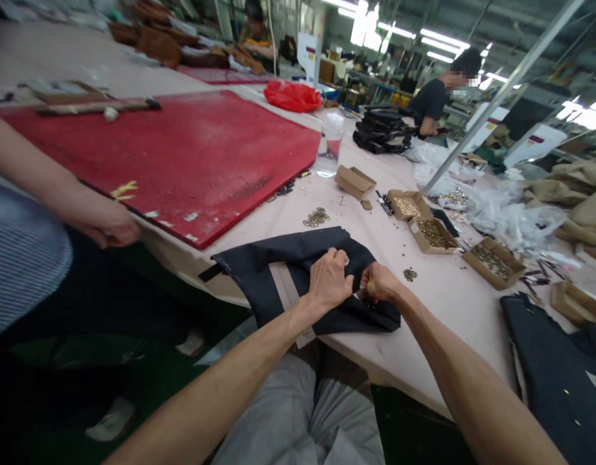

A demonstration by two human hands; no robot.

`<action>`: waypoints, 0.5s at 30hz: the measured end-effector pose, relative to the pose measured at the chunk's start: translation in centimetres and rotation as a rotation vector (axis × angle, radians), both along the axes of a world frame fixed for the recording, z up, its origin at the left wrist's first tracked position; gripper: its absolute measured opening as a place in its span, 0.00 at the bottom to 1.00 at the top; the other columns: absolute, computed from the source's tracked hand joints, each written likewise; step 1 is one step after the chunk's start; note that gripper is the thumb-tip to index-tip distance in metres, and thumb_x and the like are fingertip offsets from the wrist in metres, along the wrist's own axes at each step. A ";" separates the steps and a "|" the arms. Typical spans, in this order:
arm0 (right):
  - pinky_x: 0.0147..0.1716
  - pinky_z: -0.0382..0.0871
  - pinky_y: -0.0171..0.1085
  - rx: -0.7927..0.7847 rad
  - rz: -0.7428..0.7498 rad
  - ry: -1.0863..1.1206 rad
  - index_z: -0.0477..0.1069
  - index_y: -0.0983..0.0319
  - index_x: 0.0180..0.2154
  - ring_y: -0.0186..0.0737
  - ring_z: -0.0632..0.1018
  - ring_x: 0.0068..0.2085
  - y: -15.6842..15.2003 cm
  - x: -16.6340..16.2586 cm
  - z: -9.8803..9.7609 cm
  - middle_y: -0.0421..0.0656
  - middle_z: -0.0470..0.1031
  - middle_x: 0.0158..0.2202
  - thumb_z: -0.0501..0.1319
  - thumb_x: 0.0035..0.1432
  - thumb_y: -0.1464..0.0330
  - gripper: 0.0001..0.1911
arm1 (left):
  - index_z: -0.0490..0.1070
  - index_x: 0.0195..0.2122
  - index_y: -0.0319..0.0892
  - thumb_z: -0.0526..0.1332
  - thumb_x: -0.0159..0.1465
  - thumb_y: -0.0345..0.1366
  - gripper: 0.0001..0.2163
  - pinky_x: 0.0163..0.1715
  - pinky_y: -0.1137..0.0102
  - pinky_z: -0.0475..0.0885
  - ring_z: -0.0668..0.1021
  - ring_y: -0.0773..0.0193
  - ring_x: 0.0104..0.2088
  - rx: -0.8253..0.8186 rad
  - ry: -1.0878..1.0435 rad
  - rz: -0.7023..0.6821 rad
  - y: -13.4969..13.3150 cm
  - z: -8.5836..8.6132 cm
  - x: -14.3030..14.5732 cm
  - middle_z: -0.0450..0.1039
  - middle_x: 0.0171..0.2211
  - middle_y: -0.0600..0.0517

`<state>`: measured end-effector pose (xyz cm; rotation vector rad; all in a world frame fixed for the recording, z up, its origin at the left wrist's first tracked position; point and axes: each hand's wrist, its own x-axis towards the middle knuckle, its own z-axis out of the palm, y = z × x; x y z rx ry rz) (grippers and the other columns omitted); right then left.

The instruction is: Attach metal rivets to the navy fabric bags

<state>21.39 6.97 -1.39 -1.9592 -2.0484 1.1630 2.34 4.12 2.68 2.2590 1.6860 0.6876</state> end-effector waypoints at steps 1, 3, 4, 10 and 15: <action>0.19 0.61 0.29 0.104 -0.014 0.025 0.69 0.62 0.22 0.33 0.71 0.20 -0.9 0.6 -0.2 0.37 0.70 0.17 0.63 0.43 0.73 0.03 | 0.68 0.46 0.42 0.65 0.57 0.39 0.17 0.45 0.61 0.73 0.74 0.51 0.49 0.090 0.004 0.022 0.6 0.5 0.0 0.70 0.50 0.41; 0.24 0.64 0.31 0.343 -0.103 0.015 0.72 0.62 0.27 0.34 0.73 0.25 -2.2 2.0 -0.5 0.39 0.73 0.23 0.62 0.48 0.68 0.03 | 0.66 0.51 0.39 0.66 0.57 0.42 0.23 0.53 0.57 0.68 0.68 0.48 0.56 0.214 0.033 0.067 2.7 1.5 0.1 0.65 0.55 0.38; 0.27 0.66 0.32 0.451 -0.165 -0.015 0.73 0.62 0.32 0.36 0.74 0.28 -2.6 2.8 -0.6 0.41 0.76 0.26 0.63 0.50 0.66 0.07 | 0.65 0.52 0.38 0.68 0.56 0.43 0.26 0.56 0.56 0.64 0.66 0.46 0.58 0.231 0.056 0.088 4.1 1.9 0.2 0.64 0.57 0.37; 0.44 0.68 0.40 0.493 -0.224 -0.151 0.70 0.61 0.53 0.46 0.77 0.44 -2.2 5.9 -1.3 0.47 0.77 0.45 0.69 0.46 0.64 0.30 | 0.73 0.44 0.37 0.67 0.55 0.42 0.18 0.59 0.56 0.60 0.74 0.47 0.52 -0.183 0.252 0.080 10.2 1.1 0.9 0.76 0.45 0.38; 0.36 0.63 0.35 0.469 -0.184 -0.174 0.76 0.59 0.36 0.41 0.74 0.36 -2.3 5.2 -0.6 0.41 0.77 0.34 0.65 0.51 0.65 0.09 | 0.75 0.39 0.39 0.64 0.59 0.38 0.11 0.50 0.62 0.68 0.79 0.51 0.45 -0.120 0.244 0.035 8.5 2.7 0.1 0.78 0.39 0.41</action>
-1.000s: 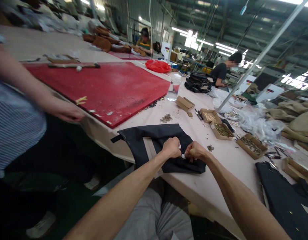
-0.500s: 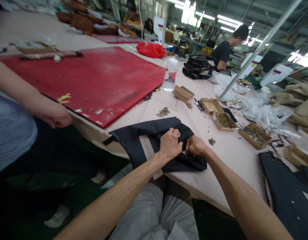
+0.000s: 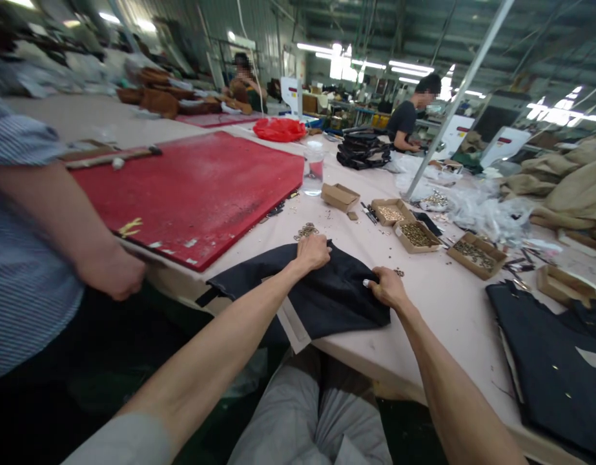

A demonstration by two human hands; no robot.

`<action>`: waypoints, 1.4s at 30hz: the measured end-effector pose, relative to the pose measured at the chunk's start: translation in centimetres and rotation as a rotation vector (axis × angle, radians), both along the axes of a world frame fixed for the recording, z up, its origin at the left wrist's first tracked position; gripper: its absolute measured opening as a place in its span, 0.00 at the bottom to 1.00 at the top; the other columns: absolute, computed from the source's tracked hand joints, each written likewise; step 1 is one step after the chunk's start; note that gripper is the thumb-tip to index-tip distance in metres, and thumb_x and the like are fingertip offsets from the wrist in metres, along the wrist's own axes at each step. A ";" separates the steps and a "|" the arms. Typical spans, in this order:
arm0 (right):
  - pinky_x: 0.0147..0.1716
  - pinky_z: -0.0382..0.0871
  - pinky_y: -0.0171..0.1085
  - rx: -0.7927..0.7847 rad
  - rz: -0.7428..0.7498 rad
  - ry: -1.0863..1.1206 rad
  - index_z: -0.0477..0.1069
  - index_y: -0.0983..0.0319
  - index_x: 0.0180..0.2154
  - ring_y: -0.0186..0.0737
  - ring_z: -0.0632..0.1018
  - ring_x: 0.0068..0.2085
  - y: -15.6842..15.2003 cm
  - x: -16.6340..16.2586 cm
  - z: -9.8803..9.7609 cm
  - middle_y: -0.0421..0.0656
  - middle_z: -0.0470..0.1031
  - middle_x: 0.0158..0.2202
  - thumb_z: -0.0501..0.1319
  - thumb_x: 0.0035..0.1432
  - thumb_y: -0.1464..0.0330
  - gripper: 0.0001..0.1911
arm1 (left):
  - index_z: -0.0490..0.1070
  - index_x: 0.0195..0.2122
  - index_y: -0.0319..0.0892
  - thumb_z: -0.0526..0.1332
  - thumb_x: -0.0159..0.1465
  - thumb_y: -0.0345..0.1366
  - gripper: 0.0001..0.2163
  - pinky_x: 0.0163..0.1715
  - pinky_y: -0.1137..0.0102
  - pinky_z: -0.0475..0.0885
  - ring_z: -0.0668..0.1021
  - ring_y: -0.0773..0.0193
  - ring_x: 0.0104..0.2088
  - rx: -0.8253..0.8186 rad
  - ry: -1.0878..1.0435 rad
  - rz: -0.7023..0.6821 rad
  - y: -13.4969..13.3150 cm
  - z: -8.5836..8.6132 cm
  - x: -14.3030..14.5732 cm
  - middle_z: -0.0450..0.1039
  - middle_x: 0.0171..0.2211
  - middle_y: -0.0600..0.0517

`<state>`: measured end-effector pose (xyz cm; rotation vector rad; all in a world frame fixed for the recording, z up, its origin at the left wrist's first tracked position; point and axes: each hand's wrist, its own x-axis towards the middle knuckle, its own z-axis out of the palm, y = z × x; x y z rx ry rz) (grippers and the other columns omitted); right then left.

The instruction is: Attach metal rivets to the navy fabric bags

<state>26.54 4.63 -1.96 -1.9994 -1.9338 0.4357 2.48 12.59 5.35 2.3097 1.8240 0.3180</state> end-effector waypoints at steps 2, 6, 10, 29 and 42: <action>0.32 0.60 0.33 0.054 0.016 0.037 0.74 0.59 0.31 0.39 0.72 0.32 -0.5 -0.2 1.5 0.40 0.74 0.28 0.62 0.52 0.64 0.06 | 0.74 0.39 0.40 0.61 0.62 0.41 0.10 0.46 0.64 0.69 0.79 0.53 0.43 0.164 -0.076 0.004 -1.2 3.0 -0.7 0.77 0.38 0.42; 0.30 0.59 0.34 0.309 0.050 0.185 0.74 0.60 0.32 0.39 0.69 0.31 -0.7 0.4 7.5 0.40 0.72 0.27 0.59 0.53 0.65 0.07 | 0.70 0.41 0.40 0.57 0.66 0.42 0.11 0.45 0.65 0.69 0.76 0.57 0.42 0.635 -0.348 -0.009 -4.3 13.1 -2.9 0.75 0.39 0.45; 0.33 0.61 0.36 0.612 0.087 0.294 0.76 0.61 0.37 0.40 0.69 0.33 0.7 1.5 16.0 0.41 0.73 0.31 0.58 0.54 0.65 0.11 | 0.68 0.40 0.41 0.58 0.66 0.42 0.09 0.45 0.65 0.70 0.75 0.59 0.42 0.939 -0.500 -0.078 -10.9 21.8 -5.0 0.73 0.37 0.48; 0.34 0.64 0.35 0.764 0.352 0.278 0.74 0.62 0.41 0.39 0.72 0.35 -6.4 -5.1 21.7 0.43 0.70 0.38 0.62 0.48 0.71 0.15 | 0.73 0.44 0.41 0.60 0.57 0.32 0.13 0.43 0.66 0.69 0.79 0.53 0.42 0.425 -0.050 0.055 -13.9 17.1 2.4 0.77 0.38 0.43; 0.34 0.66 0.37 0.457 -0.183 0.275 0.77 0.57 0.42 0.47 0.78 0.37 -8.3 0.9 8.9 0.45 0.79 0.35 0.60 0.54 0.67 0.14 | 0.72 0.43 0.42 0.57 0.55 0.27 0.14 0.45 0.67 0.69 0.76 0.57 0.44 0.760 -0.206 -0.194 -15.3 17.4 -0.9 0.75 0.42 0.46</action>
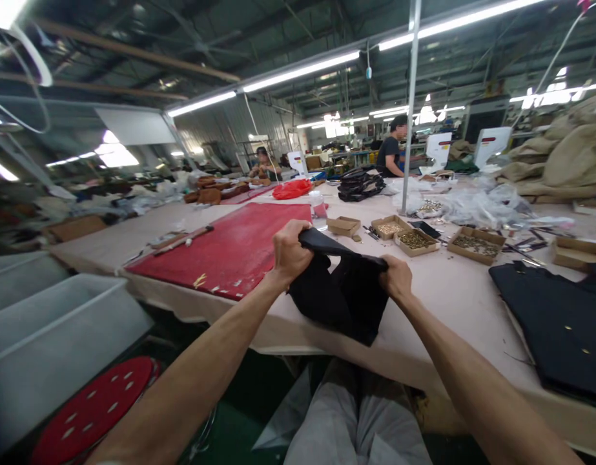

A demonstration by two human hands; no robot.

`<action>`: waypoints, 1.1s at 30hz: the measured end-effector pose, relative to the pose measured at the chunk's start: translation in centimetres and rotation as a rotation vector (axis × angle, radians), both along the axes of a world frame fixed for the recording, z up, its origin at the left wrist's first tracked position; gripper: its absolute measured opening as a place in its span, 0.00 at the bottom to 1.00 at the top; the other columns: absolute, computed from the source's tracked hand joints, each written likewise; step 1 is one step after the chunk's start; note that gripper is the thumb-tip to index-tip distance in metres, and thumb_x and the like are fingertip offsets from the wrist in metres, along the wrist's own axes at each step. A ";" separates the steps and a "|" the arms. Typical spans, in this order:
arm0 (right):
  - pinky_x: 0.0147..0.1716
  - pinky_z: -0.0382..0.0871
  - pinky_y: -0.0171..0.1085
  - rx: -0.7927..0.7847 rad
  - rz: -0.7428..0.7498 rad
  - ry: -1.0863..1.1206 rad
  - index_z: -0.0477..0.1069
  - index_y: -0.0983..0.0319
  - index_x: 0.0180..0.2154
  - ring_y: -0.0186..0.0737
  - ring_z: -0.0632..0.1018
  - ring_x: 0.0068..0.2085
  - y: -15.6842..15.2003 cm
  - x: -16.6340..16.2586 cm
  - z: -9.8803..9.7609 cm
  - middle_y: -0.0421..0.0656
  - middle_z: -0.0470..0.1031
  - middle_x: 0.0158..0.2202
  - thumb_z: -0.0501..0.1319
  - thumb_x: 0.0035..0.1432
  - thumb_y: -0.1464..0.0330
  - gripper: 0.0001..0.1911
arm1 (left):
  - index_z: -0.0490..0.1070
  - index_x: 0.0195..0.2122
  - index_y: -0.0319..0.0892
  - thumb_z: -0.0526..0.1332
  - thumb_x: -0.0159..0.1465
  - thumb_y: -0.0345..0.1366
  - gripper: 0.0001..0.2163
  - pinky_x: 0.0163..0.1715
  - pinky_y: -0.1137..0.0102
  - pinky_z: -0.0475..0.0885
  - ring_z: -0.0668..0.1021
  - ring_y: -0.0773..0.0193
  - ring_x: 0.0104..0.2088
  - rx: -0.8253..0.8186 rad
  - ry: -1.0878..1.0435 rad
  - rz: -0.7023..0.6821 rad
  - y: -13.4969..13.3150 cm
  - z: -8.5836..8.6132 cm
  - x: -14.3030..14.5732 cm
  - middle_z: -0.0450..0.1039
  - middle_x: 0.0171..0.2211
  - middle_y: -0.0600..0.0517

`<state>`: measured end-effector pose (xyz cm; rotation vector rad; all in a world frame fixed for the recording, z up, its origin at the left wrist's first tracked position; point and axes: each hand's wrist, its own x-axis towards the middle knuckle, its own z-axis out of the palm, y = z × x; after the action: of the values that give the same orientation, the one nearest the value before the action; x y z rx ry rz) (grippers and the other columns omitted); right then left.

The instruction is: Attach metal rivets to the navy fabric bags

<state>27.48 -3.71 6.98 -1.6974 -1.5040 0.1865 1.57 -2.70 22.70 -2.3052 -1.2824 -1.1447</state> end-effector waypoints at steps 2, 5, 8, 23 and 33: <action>0.39 0.67 0.38 0.162 -0.011 -0.039 0.76 0.59 0.45 0.49 0.77 0.42 1.6 0.2 1.8 0.46 0.79 0.41 0.58 0.53 0.69 0.17 | 0.70 0.45 0.42 0.57 0.56 0.28 0.15 0.47 0.66 0.69 0.75 0.56 0.47 0.082 -0.038 0.022 -1.7 0.0 -0.7 0.74 0.44 0.45; 0.45 0.66 0.40 0.327 0.048 -0.111 0.76 0.62 0.46 0.50 0.76 0.45 3.4 0.4 3.6 0.49 0.79 0.44 0.57 0.50 0.73 0.21 | 0.70 0.46 0.44 0.60 0.55 0.28 0.16 0.47 0.65 0.69 0.74 0.54 0.48 0.086 -0.053 0.160 -5.0 -1.5 -1.4 0.72 0.44 0.45; 0.44 0.66 0.38 0.298 0.146 -0.168 0.77 0.61 0.44 0.49 0.76 0.44 4.1 0.2 3.3 0.48 0.79 0.41 0.58 0.47 0.74 0.20 | 0.72 0.40 0.46 0.61 0.59 0.33 0.08 0.42 0.64 0.69 0.74 0.54 0.46 -0.010 -0.002 0.297 -7.5 -4.5 -1.2 0.71 0.42 0.46; 0.30 0.61 0.36 0.159 -0.069 0.045 0.67 0.60 0.31 0.38 0.68 0.27 -7.1 -2.4 -5.3 0.40 0.67 0.25 0.62 0.56 0.61 0.10 | 0.67 0.27 0.43 0.58 0.64 0.36 0.08 0.36 0.65 0.65 0.75 0.57 0.37 -0.152 0.178 0.303 -7.5 -9.0 0.7 0.72 0.32 0.47; 0.56 0.66 0.51 0.064 0.582 0.243 0.72 0.58 0.50 0.53 0.72 0.54 -2.6 -5.8 -7.6 0.47 0.75 0.50 0.65 0.51 0.65 0.22 | 0.70 0.38 0.43 0.54 0.66 0.29 0.06 0.53 0.61 0.68 0.71 0.57 0.54 0.214 0.559 -0.581 -4.5 -9.8 -0.2 0.71 0.51 0.44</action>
<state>21.68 -6.28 -0.66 -1.1019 -1.7543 0.6197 1.33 -7.24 12.91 -2.6230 -0.2856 -0.6339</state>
